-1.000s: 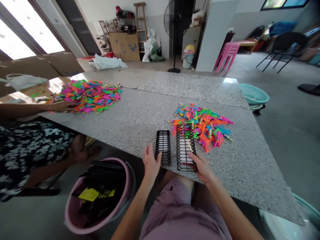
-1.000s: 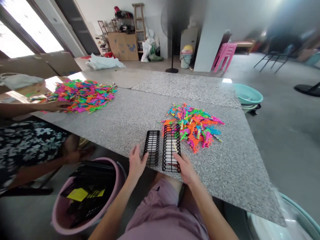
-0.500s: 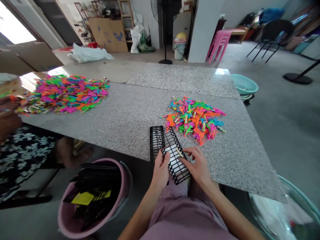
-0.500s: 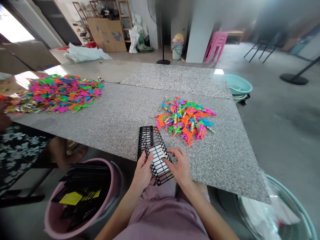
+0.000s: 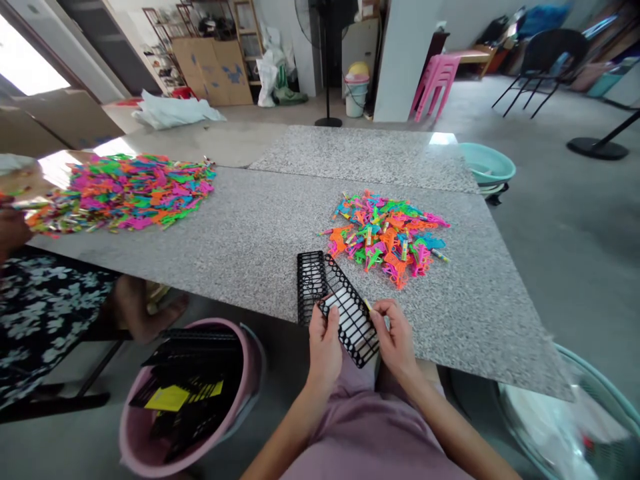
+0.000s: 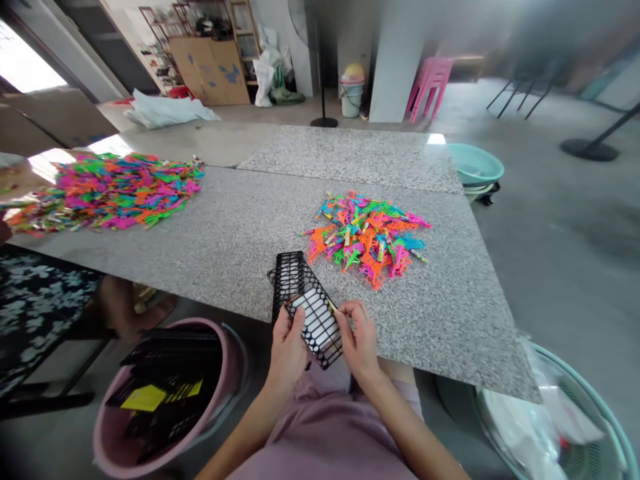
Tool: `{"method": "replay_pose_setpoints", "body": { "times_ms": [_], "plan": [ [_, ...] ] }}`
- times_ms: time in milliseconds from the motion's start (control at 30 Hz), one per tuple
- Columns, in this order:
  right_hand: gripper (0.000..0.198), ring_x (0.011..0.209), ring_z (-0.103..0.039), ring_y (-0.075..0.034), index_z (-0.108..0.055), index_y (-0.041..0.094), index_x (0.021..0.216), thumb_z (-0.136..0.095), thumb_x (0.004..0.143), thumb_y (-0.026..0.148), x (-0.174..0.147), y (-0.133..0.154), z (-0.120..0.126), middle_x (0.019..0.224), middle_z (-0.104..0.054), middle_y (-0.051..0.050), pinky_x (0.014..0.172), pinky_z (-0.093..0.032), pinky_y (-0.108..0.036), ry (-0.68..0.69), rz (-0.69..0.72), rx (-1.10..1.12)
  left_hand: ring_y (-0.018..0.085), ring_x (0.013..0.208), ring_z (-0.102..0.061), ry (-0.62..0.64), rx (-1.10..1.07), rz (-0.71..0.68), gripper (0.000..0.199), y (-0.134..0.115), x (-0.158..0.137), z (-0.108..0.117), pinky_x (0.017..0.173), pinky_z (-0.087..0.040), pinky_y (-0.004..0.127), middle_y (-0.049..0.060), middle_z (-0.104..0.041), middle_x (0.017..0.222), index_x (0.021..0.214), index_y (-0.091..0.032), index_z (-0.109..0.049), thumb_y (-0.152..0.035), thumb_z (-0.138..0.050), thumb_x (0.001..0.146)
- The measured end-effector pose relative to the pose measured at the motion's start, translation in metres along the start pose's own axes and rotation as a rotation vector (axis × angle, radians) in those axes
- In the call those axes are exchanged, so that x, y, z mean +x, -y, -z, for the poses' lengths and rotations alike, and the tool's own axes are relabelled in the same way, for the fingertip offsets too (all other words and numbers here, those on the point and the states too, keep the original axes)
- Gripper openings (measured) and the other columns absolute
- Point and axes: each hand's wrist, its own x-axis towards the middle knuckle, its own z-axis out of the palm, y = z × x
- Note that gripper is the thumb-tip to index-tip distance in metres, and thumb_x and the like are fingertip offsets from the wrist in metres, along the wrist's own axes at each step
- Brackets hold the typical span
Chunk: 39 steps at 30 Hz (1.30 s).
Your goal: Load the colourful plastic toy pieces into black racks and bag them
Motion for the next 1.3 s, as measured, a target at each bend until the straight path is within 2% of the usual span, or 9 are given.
{"method": "replay_pose_setpoints", "body": {
  "times_ms": [100, 233, 333, 567, 767, 900, 1067, 1200, 1300],
  "plan": [
    [0.017, 0.074, -0.053, -0.016, -0.056, 0.021, 0.092, -0.047, 0.097, 0.035, -0.005, -0.002, 0.027, 0.081, -0.058, -0.002, 0.067, -0.043, -0.028, 0.077, -0.168, 0.167, 0.018, 0.105, -0.063, 0.073, 0.067, -0.019, 0.037, -0.005, 0.003, 0.005, 0.095, -0.05, 0.033, 0.005, -0.068, 0.114, 0.119, -0.024, -0.06, -0.048, -0.056, 0.091],
    [0.023, 0.062, -0.046, -0.013, -0.058, 0.02, 0.089, -0.056, 0.092, 0.042, -0.007, -0.008, 0.06, 0.072, -0.056, 0.0, 0.056, -0.036, -0.026, 0.008, -0.338, 0.112, 0.02, 0.094, -0.066, 0.29, 0.184, -0.026, 0.036, -0.007, 0.009, 0.0, 0.088, -0.052, 0.033, 0.007, -0.071, 0.101, 0.109, -0.017, -0.066, -0.044, -0.065, 0.085],
    [0.027, 0.059, -0.042, -0.012, -0.059, 0.019, 0.085, -0.058, 0.09, 0.045, -0.004, -0.01, 0.067, 0.07, -0.054, 0.001, 0.054, -0.033, -0.025, 0.012, -0.387, 0.111, 0.019, 0.084, -0.066, 0.39, 0.282, -0.073, 0.039, 0.001, 0.017, -0.016, 0.08, -0.053, 0.031, 0.006, -0.07, 0.096, 0.116, -0.017, -0.063, -0.035, -0.068, 0.082],
    [0.028, 0.066, -0.051, -0.016, -0.06, 0.019, 0.083, -0.053, 0.091, 0.045, -0.01, -0.023, 0.06, 0.073, -0.059, -0.002, 0.059, -0.04, -0.028, 0.026, -0.366, 0.071, 0.021, 0.088, -0.067, 0.56, 0.447, -0.262, 0.033, 0.01, 0.035, -0.049, 0.084, -0.054, 0.035, 0.006, -0.071, 0.096, 0.112, -0.023, -0.07, -0.023, -0.068, 0.079],
    [0.022, 0.066, -0.054, -0.017, -0.059, 0.019, 0.079, -0.052, 0.09, 0.038, -0.016, -0.044, 0.054, 0.073, -0.059, -0.002, 0.06, -0.042, -0.029, -0.031, -0.315, -0.081, 0.023, 0.098, -0.065, 0.522, 0.508, -0.376, 0.023, 0.007, 0.029, -0.059, 0.089, -0.054, 0.038, 0.009, -0.068, 0.109, 0.106, -0.025, -0.072, -0.028, -0.062, 0.086],
    [0.016, 0.076, -0.057, -0.018, -0.06, 0.019, 0.079, -0.053, 0.089, 0.03, -0.011, -0.051, 0.056, 0.08, -0.061, -0.004, 0.065, -0.045, -0.029, -0.002, -0.229, -0.113, 0.02, 0.082, -0.068, 0.544, 0.553, -0.347, 0.026, 0.014, 0.029, -0.062, 0.076, -0.056, 0.032, 0.007, -0.071, 0.098, 0.106, -0.023, -0.07, -0.033, -0.068, 0.082],
    [0.008, 0.084, -0.058, -0.017, -0.06, 0.018, 0.076, -0.06, 0.083, 0.016, -0.008, -0.05, 0.06, 0.088, -0.063, -0.005, 0.074, -0.047, -0.03, 0.03, -0.19, -0.136, 0.017, 0.068, -0.065, 0.654, 0.572, -0.27, 0.019, 0.021, 0.038, -0.065, 0.067, -0.052, 0.026, 0.002, -0.069, 0.07, 0.076, -0.019, -0.069, -0.037, -0.066, 0.08],
    [0.013, 0.086, -0.06, -0.016, -0.058, 0.019, 0.073, -0.065, 0.08, 0.012, -0.001, -0.054, 0.064, 0.086, -0.064, -0.003, 0.076, -0.048, -0.028, -0.035, -0.25, -0.073, 0.017, 0.068, -0.063, 0.666, 0.552, -0.214, 0.024, 0.025, 0.048, -0.07, 0.066, -0.05, 0.026, 0.002, -0.069, 0.071, 0.079, -0.017, -0.067, -0.041, -0.065, 0.08],
    [0.011, 0.092, -0.06, -0.017, -0.058, 0.02, 0.076, -0.064, 0.085, 0.02, -0.003, -0.052, 0.068, 0.092, -0.064, -0.003, 0.083, -0.049, -0.03, -0.035, -0.189, -0.005, 0.018, 0.068, -0.064, 0.651, 0.539, -0.161, 0.028, 0.024, 0.045, -0.074, 0.066, -0.05, 0.027, 0.003, -0.069, 0.072, 0.08, -0.016, -0.067, -0.044, -0.065, 0.08]
  ]
}}
